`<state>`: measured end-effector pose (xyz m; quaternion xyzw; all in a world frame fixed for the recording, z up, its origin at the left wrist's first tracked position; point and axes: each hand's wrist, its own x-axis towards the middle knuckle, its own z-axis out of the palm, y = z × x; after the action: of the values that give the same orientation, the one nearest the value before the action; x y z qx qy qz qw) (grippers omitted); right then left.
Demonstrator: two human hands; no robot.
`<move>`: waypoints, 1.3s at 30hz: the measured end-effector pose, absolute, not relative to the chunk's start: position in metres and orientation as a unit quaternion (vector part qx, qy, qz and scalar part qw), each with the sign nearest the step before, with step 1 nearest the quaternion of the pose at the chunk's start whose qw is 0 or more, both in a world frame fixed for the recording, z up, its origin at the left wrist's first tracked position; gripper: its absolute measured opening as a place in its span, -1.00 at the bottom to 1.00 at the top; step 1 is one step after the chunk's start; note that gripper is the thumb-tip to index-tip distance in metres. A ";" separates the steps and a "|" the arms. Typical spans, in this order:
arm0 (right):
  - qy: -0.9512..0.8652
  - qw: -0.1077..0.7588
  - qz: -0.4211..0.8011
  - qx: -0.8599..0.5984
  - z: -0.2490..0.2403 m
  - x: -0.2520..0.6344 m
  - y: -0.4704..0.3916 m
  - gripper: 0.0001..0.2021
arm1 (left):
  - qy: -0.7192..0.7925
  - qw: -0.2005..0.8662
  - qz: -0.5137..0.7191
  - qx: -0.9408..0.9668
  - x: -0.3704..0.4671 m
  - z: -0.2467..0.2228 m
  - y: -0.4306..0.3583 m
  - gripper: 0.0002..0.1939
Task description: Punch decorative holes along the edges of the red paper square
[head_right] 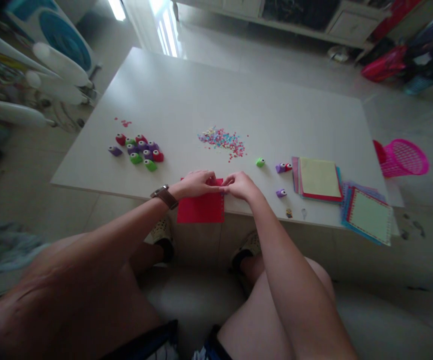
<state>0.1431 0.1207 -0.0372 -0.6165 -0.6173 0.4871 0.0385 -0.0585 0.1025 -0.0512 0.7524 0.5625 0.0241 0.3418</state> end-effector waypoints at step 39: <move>-0.750 0.065 0.279 -0.596 -0.019 0.164 0.107 -0.45 | 0.537 0.310 0.039 0.784 -0.064 -0.051 0.095 -0.77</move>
<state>0.1640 0.1074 -0.0195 -0.5961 -0.7502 0.2787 0.0648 -0.0636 0.0952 -0.0506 0.7836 0.5371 0.0386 0.3098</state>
